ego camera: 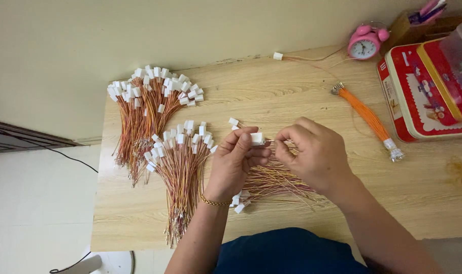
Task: The person inserts thin copper wires into small white plastic connectors by hand. They repeatedly pick up wires and connectors from a wooden table, fit the wire ends into the plastic housing, and place the assembled units into a pile. The person also handles a bundle of orange wires, separating them and organizing the workspace.
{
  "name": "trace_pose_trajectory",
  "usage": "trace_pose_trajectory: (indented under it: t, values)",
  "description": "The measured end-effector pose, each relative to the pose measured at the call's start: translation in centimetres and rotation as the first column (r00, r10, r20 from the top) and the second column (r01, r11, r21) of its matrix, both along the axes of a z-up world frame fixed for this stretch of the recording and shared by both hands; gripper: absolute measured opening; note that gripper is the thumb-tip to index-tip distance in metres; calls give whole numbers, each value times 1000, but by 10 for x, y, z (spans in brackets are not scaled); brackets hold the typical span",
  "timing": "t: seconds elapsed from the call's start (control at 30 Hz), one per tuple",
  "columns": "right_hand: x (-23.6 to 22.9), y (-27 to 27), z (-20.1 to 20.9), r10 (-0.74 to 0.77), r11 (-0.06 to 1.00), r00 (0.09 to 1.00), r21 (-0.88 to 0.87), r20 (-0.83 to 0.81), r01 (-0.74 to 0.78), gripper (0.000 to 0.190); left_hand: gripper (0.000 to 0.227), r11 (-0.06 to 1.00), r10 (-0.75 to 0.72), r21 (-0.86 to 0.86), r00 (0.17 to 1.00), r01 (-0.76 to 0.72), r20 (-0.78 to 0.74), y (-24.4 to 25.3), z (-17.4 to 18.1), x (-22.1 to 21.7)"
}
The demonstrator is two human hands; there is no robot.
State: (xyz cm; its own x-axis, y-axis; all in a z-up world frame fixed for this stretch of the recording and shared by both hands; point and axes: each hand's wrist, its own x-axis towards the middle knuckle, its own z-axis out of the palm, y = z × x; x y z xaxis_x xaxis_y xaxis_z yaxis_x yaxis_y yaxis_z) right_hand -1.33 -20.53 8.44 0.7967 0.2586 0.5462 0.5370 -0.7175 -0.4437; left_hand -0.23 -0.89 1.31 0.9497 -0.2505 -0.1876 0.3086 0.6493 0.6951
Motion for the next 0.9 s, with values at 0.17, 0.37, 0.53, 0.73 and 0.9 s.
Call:
trace_pose_trajectory:
  t: [0.17, 0.37, 0.53, 0.73, 0.9]
  values:
    - [-2, 7, -1, 19, 1000, 1000, 16, -20, -19, 9, 32, 1000, 18, 19, 1000, -18, 16, -2, -5, -2]
    - [-5, 11, 2, 44, 997, 994, 67, -100, -37, 8, 31, 998, 38, 40, 999, -38, 15, -8, -17, -6]
    - [4, 1, -14, 28, 997, 988, 76, -151, -17, 8, 31, 999, 36, 25, 999, -37, 23, -8, -5, -2]
    - [11, -16, -1, 89, 996, 956, 24, -279, -86, 45, 30, 999, -29, 42, 999, 29, 17, 3, 12, 5]
    - [-4, -39, 0, 186, 966, 827, 253, -530, -55, 19, 28, 938, 95, 333, 995, -95, 15, 14, 16, 12]
